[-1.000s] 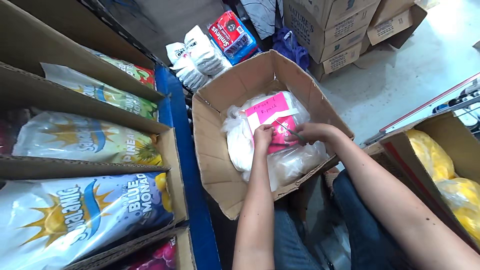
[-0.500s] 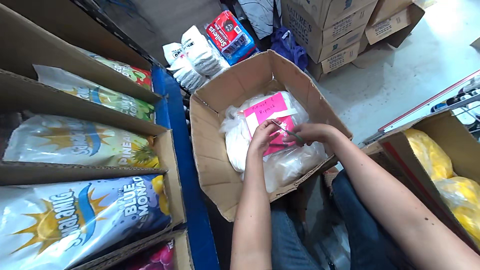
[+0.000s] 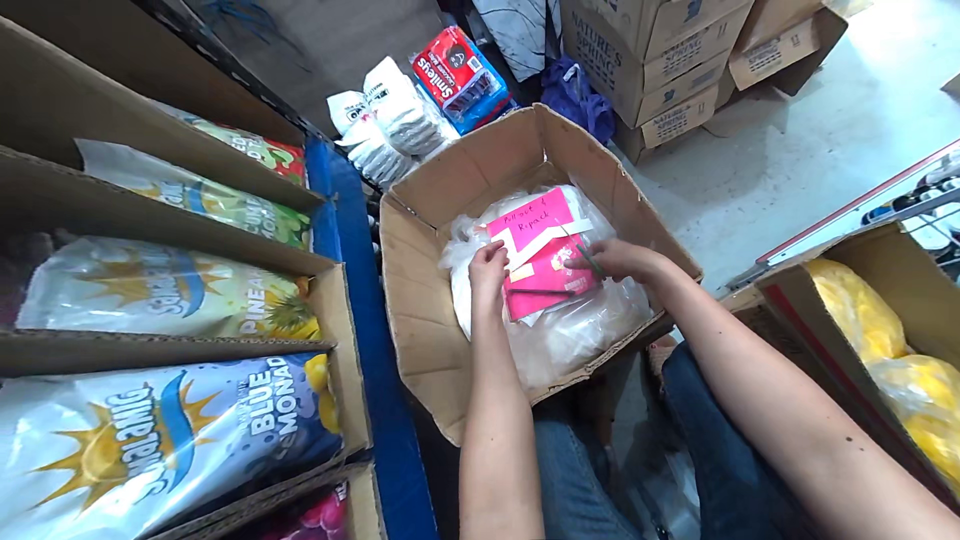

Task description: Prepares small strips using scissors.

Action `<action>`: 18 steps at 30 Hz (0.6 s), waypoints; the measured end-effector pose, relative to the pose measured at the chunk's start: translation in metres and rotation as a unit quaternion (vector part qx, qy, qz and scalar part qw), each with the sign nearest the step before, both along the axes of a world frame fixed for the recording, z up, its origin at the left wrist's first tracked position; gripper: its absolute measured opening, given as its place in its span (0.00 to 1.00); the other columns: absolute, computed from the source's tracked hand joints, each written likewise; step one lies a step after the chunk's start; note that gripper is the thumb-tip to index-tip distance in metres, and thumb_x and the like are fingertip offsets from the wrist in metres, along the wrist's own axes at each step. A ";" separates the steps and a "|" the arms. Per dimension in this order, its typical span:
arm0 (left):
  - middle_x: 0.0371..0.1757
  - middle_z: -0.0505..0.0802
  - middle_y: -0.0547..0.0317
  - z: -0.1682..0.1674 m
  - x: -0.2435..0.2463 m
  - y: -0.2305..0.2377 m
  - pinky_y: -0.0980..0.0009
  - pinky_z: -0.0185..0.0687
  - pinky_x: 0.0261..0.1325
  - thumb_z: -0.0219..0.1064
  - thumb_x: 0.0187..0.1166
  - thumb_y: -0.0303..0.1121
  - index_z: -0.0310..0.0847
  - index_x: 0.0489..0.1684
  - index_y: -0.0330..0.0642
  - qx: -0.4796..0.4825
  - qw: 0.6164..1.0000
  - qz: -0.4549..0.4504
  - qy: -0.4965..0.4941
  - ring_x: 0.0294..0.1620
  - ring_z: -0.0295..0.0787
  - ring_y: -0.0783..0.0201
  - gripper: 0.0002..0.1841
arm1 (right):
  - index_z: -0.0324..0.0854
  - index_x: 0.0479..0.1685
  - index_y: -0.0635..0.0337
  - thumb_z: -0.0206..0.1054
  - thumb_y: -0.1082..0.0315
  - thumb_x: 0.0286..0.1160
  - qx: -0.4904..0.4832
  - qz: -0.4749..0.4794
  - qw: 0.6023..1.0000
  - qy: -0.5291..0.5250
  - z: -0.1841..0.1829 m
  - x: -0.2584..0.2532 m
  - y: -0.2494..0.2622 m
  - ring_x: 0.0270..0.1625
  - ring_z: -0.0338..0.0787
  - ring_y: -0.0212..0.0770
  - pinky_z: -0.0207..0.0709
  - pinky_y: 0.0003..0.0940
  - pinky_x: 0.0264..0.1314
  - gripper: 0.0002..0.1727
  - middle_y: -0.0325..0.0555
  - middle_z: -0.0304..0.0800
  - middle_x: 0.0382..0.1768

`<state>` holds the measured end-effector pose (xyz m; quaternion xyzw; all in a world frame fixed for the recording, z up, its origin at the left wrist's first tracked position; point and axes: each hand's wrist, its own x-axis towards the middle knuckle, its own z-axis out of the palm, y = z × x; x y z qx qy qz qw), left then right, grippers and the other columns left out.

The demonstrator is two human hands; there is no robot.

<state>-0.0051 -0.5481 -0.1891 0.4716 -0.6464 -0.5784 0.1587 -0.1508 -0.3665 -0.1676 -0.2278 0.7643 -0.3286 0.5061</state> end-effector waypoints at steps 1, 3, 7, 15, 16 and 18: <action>0.67 0.86 0.38 0.002 -0.001 -0.003 0.53 0.80 0.61 0.59 0.89 0.30 0.76 0.73 0.32 -0.009 1.000 0.007 -0.015 0.60 0.86 0.49 0.18 | 0.79 0.63 0.64 0.68 0.44 0.80 -0.004 -0.012 1.000 0.020 -0.002 -0.002 0.000 0.26 0.69 0.28 0.63 0.27 0.31 0.30 0.42 0.84 0.33; 0.65 0.87 0.37 0.002 -0.006 -0.009 0.51 0.78 0.62 0.59 0.89 0.29 0.78 0.70 0.32 -0.035 0.997 -0.023 -0.065 0.59 0.85 0.49 0.17 | 0.78 0.66 0.66 0.70 0.43 0.78 -0.012 -0.032 0.998 0.054 -0.003 -0.004 0.001 0.33 0.77 0.35 0.70 0.35 0.39 0.34 0.49 0.88 0.39; 0.64 0.89 0.34 -0.004 -0.025 -0.014 0.40 0.76 0.69 0.64 0.82 0.28 0.82 0.68 0.32 -0.152 0.955 -0.180 -0.183 0.66 0.85 0.39 0.18 | 0.75 0.70 0.68 0.70 0.44 0.79 -0.035 -0.095 0.992 0.076 0.007 -0.002 0.004 0.49 0.87 0.51 0.77 0.51 0.58 0.35 0.60 0.89 0.50; 0.66 0.85 0.27 -0.027 -0.049 -0.022 0.30 0.68 0.72 0.70 0.81 0.36 0.87 0.59 0.34 -0.281 0.885 -0.284 -0.240 0.73 0.75 0.28 0.16 | 0.77 0.68 0.66 0.72 0.44 0.77 -0.038 -0.110 0.990 0.085 0.004 -0.003 0.003 0.54 0.88 0.55 0.77 0.56 0.63 0.35 0.61 0.89 0.52; 0.63 0.87 0.28 -0.023 -0.052 -0.028 0.31 0.68 0.73 0.68 0.83 0.36 0.88 0.57 0.33 -0.283 0.887 -0.284 -0.230 0.71 0.78 0.29 0.15 | 0.77 0.68 0.66 0.72 0.44 0.77 -0.038 -0.108 0.990 0.084 0.005 -0.003 0.003 0.54 0.88 0.56 0.77 0.57 0.62 0.35 0.62 0.89 0.52; 0.61 0.89 0.30 -0.015 -0.055 -0.037 0.33 0.68 0.74 0.68 0.83 0.36 0.88 0.55 0.31 -0.286 0.890 -0.284 -0.214 0.69 0.80 0.31 0.15 | 0.77 0.68 0.65 0.72 0.43 0.77 -0.037 -0.108 0.990 0.083 0.005 -0.002 0.002 0.52 0.88 0.55 0.77 0.57 0.61 0.35 0.61 0.89 0.50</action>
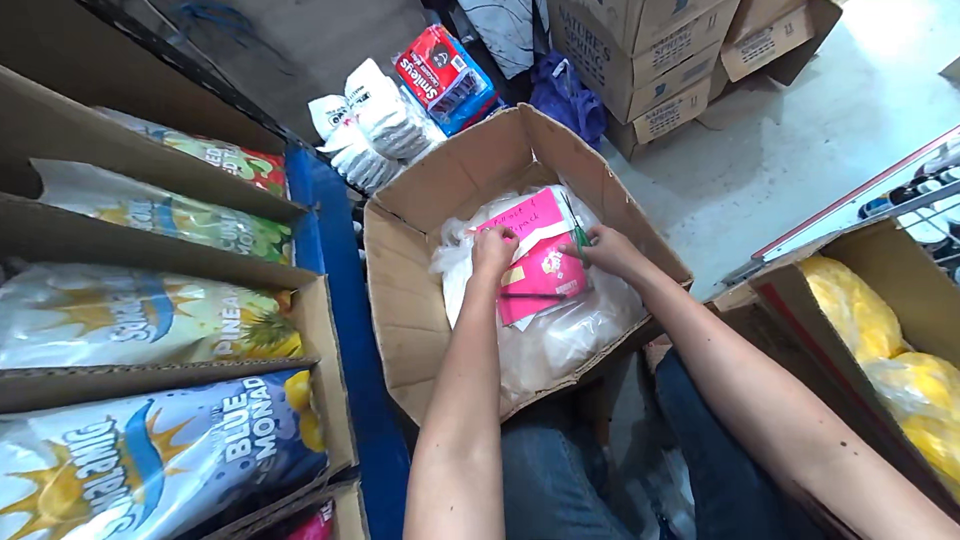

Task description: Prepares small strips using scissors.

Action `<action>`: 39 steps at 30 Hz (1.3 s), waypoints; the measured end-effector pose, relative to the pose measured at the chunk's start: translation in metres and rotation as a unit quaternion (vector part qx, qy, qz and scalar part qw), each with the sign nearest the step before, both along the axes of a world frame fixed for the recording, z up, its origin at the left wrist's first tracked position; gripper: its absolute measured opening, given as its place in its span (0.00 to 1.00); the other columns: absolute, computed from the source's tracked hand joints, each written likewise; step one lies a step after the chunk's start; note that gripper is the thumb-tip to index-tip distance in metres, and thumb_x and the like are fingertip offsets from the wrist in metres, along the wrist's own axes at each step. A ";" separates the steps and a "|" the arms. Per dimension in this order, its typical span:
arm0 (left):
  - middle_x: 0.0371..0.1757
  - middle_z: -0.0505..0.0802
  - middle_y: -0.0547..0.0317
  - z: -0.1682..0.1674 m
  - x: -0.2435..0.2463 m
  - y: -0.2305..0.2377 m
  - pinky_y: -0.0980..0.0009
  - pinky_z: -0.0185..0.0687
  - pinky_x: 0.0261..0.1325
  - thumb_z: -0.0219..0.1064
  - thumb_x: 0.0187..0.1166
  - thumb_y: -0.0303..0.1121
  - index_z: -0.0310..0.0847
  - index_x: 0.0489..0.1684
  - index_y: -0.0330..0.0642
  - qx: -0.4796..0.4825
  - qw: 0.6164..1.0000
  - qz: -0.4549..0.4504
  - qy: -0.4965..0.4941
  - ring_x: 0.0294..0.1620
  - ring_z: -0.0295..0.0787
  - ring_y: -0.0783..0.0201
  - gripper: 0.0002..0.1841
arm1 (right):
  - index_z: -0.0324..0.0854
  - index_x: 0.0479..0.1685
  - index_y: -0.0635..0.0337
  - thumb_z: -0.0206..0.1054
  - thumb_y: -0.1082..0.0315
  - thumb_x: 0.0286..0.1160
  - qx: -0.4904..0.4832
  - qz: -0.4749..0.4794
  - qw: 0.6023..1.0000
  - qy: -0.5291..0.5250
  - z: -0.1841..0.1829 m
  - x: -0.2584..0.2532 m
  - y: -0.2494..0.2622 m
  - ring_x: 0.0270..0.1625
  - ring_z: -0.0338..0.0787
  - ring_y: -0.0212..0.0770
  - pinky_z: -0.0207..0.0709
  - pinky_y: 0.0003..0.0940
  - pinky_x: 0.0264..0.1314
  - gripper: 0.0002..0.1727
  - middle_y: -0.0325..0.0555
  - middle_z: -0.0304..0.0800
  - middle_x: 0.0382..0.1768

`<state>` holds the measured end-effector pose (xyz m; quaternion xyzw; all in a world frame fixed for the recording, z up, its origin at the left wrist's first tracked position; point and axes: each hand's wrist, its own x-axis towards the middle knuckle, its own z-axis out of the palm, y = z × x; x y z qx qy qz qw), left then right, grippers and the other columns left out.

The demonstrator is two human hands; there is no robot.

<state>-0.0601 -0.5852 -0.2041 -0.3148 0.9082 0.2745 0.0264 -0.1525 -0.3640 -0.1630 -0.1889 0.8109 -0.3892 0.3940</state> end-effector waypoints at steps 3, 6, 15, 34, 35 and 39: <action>0.66 0.87 0.33 0.005 -0.004 -0.004 0.31 0.64 0.76 0.77 0.75 0.40 0.85 0.65 0.35 -0.011 0.999 -0.028 -0.027 0.75 0.75 0.30 0.24 | 0.78 0.68 0.66 0.72 0.43 0.76 -0.003 -0.002 1.000 -0.002 -0.002 0.000 -0.001 0.51 0.89 0.54 0.78 0.56 0.60 0.35 0.60 0.90 0.49; 0.72 0.84 0.34 -0.003 -0.008 0.002 0.28 0.63 0.75 0.80 0.71 0.39 0.74 0.79 0.39 -0.031 0.993 -0.085 -0.079 0.80 0.70 0.29 0.35 | 0.77 0.68 0.66 0.72 0.42 0.76 -0.001 0.001 1.000 -0.002 -0.004 0.000 -0.001 0.52 0.89 0.55 0.78 0.57 0.61 0.36 0.60 0.90 0.50; 0.70 0.85 0.32 -0.003 -0.015 -0.007 0.34 0.65 0.79 0.71 0.79 0.30 0.74 0.77 0.33 -0.033 0.998 -0.047 0.010 0.77 0.75 0.30 0.27 | 0.76 0.69 0.66 0.71 0.41 0.77 0.014 0.010 1.000 -0.005 -0.001 0.000 -0.003 0.50 0.89 0.52 0.78 0.53 0.61 0.37 0.59 0.90 0.50; 0.62 0.87 0.31 -0.023 0.039 -0.013 0.39 0.67 0.78 0.76 0.77 0.39 0.86 0.58 0.30 0.021 0.970 -0.145 -0.194 0.72 0.78 0.34 0.21 | 0.77 0.68 0.66 0.72 0.42 0.76 0.004 0.021 1.000 -0.008 -0.005 0.000 -0.001 0.50 0.89 0.54 0.78 0.55 0.60 0.36 0.60 0.90 0.49; 0.61 0.87 0.31 -0.023 0.040 -0.015 0.40 0.67 0.77 0.76 0.76 0.39 0.85 0.58 0.29 0.039 0.974 -0.135 -0.180 0.71 0.79 0.35 0.21 | 0.77 0.68 0.66 0.72 0.41 0.76 0.006 0.024 1.000 -0.007 -0.006 0.000 -0.002 0.49 0.89 0.52 0.78 0.54 0.59 0.36 0.59 0.90 0.48; 0.58 0.88 0.31 -0.026 0.043 -0.027 0.41 0.78 0.68 0.72 0.81 0.34 0.79 0.64 0.26 0.089 0.991 -0.058 -0.077 0.60 0.86 0.38 0.21 | 0.76 0.69 0.66 0.72 0.42 0.76 0.006 0.028 0.999 -0.015 -0.006 -0.002 -0.002 0.49 0.89 0.51 0.78 0.52 0.60 0.36 0.59 0.90 0.49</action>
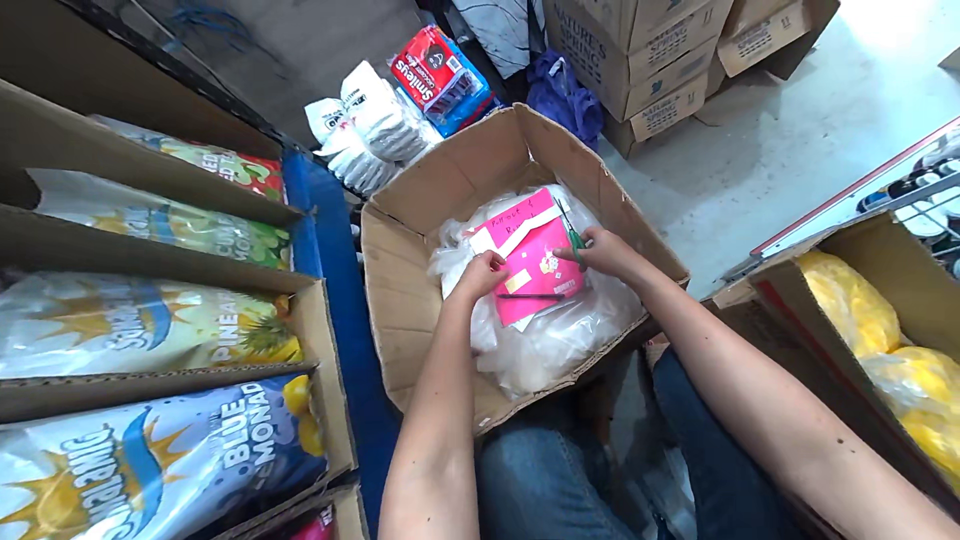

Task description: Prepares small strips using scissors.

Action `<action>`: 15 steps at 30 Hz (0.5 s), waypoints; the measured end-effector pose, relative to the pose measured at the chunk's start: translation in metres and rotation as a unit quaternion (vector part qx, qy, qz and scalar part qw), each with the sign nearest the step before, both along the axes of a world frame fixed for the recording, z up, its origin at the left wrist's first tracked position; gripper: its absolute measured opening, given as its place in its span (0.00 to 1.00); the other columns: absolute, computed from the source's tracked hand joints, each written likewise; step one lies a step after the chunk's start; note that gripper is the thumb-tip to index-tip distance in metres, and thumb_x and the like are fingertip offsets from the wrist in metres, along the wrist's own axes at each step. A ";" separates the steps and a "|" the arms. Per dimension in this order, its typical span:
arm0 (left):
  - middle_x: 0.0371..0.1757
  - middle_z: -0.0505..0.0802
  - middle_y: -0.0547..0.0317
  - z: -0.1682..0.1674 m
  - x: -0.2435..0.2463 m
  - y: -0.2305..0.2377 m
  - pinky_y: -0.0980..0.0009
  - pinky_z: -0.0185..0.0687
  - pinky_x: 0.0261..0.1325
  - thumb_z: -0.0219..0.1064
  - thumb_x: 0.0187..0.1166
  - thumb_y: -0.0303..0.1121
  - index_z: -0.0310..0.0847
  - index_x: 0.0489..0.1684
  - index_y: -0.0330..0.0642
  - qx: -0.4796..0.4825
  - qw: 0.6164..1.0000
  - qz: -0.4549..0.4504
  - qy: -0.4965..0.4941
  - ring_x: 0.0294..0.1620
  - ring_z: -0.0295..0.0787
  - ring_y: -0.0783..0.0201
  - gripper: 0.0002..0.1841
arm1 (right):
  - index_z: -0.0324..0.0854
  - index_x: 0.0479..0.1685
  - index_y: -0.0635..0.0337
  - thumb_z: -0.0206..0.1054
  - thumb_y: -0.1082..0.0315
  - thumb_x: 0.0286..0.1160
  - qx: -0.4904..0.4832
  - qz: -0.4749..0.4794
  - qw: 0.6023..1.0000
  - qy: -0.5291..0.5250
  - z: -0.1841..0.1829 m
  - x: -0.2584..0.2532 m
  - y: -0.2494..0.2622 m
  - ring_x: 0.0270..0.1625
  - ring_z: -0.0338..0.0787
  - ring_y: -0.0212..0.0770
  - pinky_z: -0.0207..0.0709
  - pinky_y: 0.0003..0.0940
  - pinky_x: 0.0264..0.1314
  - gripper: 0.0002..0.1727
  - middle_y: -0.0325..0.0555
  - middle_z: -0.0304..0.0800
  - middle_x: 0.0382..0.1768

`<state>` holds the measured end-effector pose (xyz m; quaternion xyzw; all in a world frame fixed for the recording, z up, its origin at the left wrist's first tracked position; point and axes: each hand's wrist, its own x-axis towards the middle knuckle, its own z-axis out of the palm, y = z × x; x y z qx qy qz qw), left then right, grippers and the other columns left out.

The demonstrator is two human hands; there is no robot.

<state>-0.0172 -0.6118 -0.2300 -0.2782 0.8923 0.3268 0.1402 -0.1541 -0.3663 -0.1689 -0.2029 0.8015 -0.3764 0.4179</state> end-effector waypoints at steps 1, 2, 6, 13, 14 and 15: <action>0.57 0.89 0.31 0.000 -0.001 -0.002 0.39 0.78 0.66 0.70 0.82 0.34 0.79 0.65 0.27 -0.021 0.999 0.028 0.019 0.59 0.88 0.37 0.20 | 0.75 0.69 0.66 0.72 0.43 0.76 0.002 0.001 1.000 -0.003 0.001 0.000 0.000 0.50 0.89 0.51 0.78 0.53 0.60 0.36 0.59 0.90 0.49; 0.55 0.90 0.31 -0.001 -0.002 -0.002 0.37 0.78 0.65 0.71 0.81 0.34 0.80 0.65 0.28 -0.046 0.997 0.053 0.034 0.57 0.88 0.35 0.21 | 0.75 0.69 0.66 0.72 0.43 0.76 0.003 0.001 1.000 -0.005 0.001 0.000 0.000 0.50 0.89 0.51 0.78 0.53 0.60 0.36 0.59 0.90 0.50; 0.52 0.90 0.30 0.005 -0.015 0.005 0.31 0.76 0.64 0.76 0.76 0.40 0.80 0.66 0.31 -0.118 0.992 0.051 0.006 0.59 0.86 0.30 0.26 | 0.76 0.67 0.66 0.72 0.42 0.76 0.004 0.004 1.000 -0.002 0.000 0.000 -0.002 0.48 0.89 0.49 0.78 0.51 0.59 0.36 0.57 0.90 0.48; 0.54 0.90 0.27 0.019 -0.037 0.015 0.28 0.75 0.62 0.69 0.83 0.37 0.82 0.63 0.29 -0.142 0.988 0.056 0.020 0.61 0.86 0.27 0.20 | 0.76 0.68 0.67 0.72 0.43 0.76 0.001 0.004 1.000 0.000 0.002 0.001 0.000 0.50 0.89 0.51 0.78 0.52 0.61 0.36 0.59 0.89 0.51; 0.53 0.90 0.27 0.022 -0.036 0.016 0.28 0.75 0.62 0.69 0.83 0.37 0.82 0.62 0.29 -0.133 0.989 0.055 0.020 0.60 0.86 0.27 0.19 | 0.76 0.68 0.67 0.72 0.43 0.76 -0.001 0.003 1.000 -0.001 0.003 0.001 -0.001 0.50 0.89 0.51 0.78 0.52 0.61 0.35 0.60 0.89 0.50; 0.51 0.91 0.29 0.024 -0.033 0.016 0.29 0.76 0.62 0.69 0.82 0.36 0.83 0.61 0.30 -0.119 0.992 0.043 0.011 0.58 0.87 0.29 0.18 | 0.76 0.68 0.67 0.72 0.43 0.76 -0.002 0.004 1.000 -0.001 0.004 0.001 0.000 0.50 0.89 0.51 0.78 0.53 0.61 0.35 0.60 0.90 0.50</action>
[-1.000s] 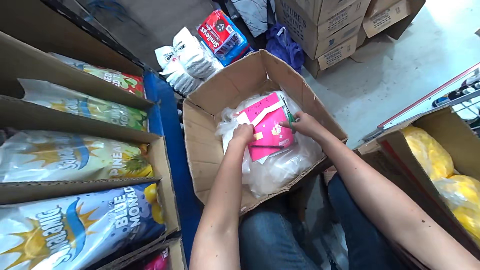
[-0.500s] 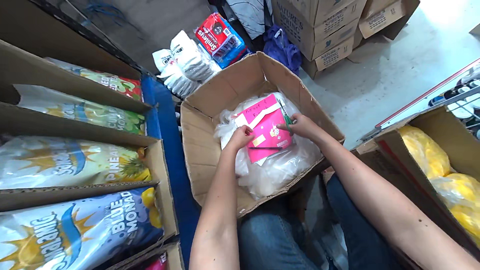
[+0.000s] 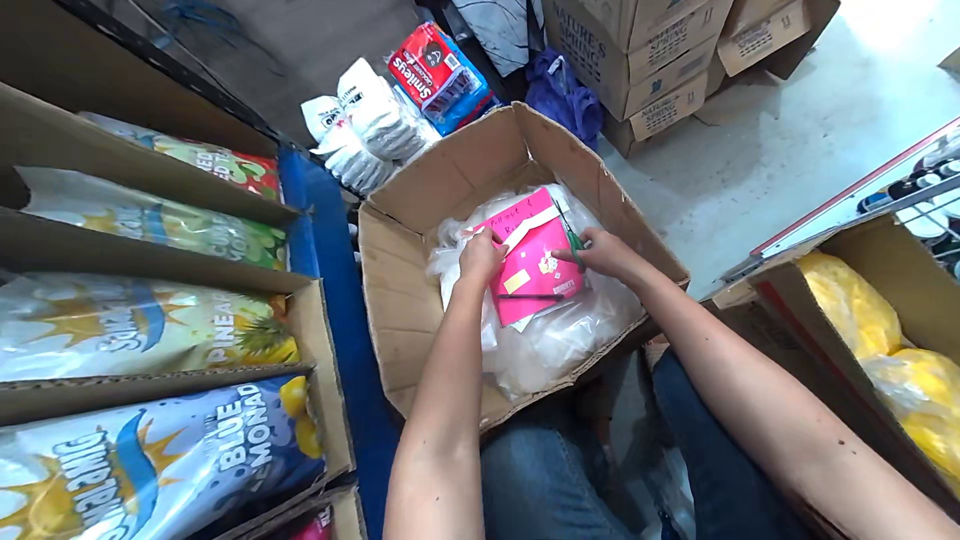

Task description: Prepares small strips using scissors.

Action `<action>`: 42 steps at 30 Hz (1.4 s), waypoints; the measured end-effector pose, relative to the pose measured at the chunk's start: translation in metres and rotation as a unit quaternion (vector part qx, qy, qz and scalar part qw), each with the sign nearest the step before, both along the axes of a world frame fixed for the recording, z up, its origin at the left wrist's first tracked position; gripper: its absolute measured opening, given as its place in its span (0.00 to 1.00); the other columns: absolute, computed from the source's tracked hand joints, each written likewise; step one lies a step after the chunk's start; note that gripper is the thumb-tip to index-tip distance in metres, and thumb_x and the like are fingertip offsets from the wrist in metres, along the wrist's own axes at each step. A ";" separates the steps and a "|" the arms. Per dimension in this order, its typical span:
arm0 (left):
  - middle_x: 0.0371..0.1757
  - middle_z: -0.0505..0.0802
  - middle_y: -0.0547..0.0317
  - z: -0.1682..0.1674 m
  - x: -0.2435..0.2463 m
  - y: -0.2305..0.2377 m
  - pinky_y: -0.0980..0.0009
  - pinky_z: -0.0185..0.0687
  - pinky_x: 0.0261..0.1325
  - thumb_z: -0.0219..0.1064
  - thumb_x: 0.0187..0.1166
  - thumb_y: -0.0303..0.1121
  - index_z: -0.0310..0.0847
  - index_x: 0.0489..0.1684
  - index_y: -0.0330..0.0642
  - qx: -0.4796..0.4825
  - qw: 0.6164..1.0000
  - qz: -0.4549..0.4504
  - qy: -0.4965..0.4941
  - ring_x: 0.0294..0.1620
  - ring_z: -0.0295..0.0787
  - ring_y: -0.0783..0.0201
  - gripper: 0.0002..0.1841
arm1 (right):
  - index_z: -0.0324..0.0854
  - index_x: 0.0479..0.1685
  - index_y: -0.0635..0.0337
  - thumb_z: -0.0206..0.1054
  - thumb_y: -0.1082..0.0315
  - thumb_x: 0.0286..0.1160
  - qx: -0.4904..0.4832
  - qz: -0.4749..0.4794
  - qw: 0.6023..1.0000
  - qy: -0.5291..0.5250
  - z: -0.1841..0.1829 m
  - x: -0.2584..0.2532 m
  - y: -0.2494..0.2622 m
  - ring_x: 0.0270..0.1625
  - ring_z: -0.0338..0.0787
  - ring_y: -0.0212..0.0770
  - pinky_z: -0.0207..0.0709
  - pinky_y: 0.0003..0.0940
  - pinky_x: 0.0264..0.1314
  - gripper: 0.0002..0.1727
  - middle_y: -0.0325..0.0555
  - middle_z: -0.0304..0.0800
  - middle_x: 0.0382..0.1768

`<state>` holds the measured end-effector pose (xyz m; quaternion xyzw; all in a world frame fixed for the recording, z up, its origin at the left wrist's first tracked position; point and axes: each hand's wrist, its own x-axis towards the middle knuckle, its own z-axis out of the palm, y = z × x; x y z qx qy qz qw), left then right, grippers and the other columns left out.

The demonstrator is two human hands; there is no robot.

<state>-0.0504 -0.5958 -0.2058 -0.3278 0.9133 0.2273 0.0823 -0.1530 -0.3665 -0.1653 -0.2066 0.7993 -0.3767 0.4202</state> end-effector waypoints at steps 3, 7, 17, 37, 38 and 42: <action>0.53 0.91 0.32 -0.008 0.010 0.000 0.32 0.76 0.66 0.79 0.73 0.40 0.86 0.59 0.32 0.048 0.993 -0.063 -0.084 0.60 0.88 0.33 0.23 | 0.76 0.67 0.67 0.72 0.43 0.77 -0.006 0.003 1.000 -0.003 0.002 0.001 0.002 0.49 0.88 0.53 0.78 0.54 0.60 0.35 0.61 0.89 0.49; 0.58 0.90 0.33 -0.018 0.017 0.007 0.34 0.74 0.70 0.77 0.75 0.40 0.87 0.57 0.31 0.061 0.985 -0.079 -0.141 0.65 0.85 0.36 0.21 | 0.77 0.67 0.67 0.71 0.42 0.77 -0.002 0.002 1.000 0.001 0.003 0.002 0.002 0.49 0.89 0.52 0.78 0.54 0.60 0.35 0.60 0.90 0.49; 0.62 0.87 0.32 -0.019 0.028 0.011 0.44 0.74 0.74 0.77 0.76 0.38 0.75 0.72 0.28 0.118 0.987 -0.050 -0.097 0.66 0.84 0.39 0.30 | 0.75 0.68 0.68 0.70 0.43 0.78 -0.003 0.008 1.000 0.003 0.000 -0.001 0.001 0.49 0.88 0.49 0.77 0.50 0.60 0.36 0.59 0.89 0.50; 0.50 0.90 0.38 0.028 0.032 0.062 0.44 0.78 0.64 0.76 0.70 0.26 0.88 0.38 0.32 -0.025 0.953 -0.141 0.266 0.58 0.84 0.38 0.06 | 0.72 0.71 0.66 0.72 0.55 0.80 -0.101 -0.036 0.990 -0.087 0.008 0.001 0.002 0.40 0.82 0.34 0.74 0.33 0.45 0.29 0.51 0.90 0.49; 0.49 0.90 0.39 0.030 0.033 0.068 0.44 0.78 0.64 0.76 0.68 0.24 0.88 0.36 0.33 -0.062 0.938 -0.164 0.299 0.58 0.85 0.38 0.05 | 0.72 0.70 0.65 0.71 0.57 0.81 -0.112 -0.041 0.987 -0.108 0.008 0.001 0.003 0.39 0.81 0.32 0.73 0.32 0.43 0.27 0.49 0.90 0.48; 0.51 0.91 0.39 0.030 0.037 0.083 0.45 0.81 0.61 0.75 0.68 0.23 0.87 0.34 0.33 -0.142 0.904 -0.216 0.341 0.58 0.86 0.39 0.03 | 0.73 0.70 0.64 0.69 0.66 0.82 -0.153 -0.053 0.978 -0.131 0.006 0.001 0.004 0.39 0.79 0.33 0.72 0.31 0.42 0.22 0.49 0.88 0.49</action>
